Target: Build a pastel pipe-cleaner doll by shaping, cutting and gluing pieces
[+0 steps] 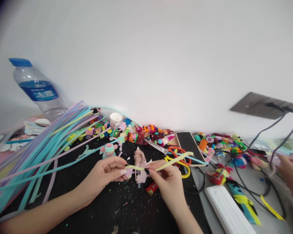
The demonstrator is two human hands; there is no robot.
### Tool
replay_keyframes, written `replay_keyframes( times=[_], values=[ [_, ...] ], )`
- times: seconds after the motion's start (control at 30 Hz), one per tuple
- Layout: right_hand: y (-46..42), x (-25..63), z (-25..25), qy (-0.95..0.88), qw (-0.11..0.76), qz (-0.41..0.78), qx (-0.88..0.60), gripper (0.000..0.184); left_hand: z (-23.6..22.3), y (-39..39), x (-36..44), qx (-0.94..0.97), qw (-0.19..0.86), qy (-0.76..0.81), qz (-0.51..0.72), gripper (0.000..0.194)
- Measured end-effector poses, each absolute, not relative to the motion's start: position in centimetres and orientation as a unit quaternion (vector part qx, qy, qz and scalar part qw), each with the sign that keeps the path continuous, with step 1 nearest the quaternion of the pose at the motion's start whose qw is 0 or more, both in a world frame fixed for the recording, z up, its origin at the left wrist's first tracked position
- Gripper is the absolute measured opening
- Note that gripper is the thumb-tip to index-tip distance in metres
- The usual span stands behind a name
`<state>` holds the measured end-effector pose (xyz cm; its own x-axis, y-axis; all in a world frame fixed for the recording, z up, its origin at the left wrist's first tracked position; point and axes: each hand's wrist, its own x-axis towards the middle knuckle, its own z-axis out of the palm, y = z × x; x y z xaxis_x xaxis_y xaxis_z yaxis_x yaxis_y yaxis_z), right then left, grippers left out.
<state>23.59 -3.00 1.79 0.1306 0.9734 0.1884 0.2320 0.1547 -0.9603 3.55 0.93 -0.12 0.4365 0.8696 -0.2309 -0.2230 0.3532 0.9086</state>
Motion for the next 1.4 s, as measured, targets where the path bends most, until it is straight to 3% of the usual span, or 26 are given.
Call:
replay_keyframes(
  times=[0.63, 1.0, 1.4],
  values=[
    [-3.3, 22.6, 1.0, -0.675, 0.462, 0.258, -0.514, 0.008, -0.7, 1.0, 3.4, 0.362, 0.754, 0.374, 0.402, 0.011],
    [-3.7, 22.2, 0.3, -0.645, 0.449, 0.249, -0.566, 0.008, -0.5, 0.9, 3.3, 0.349, 0.768, 0.359, 0.399, 0.010],
    [-3.5, 22.2, 0.7, -0.742, 0.419, 0.189, -0.488, 0.024, -0.5, 0.8, 3.3, 0.329, 0.785, 0.348, 0.394, 0.011]
  ],
)
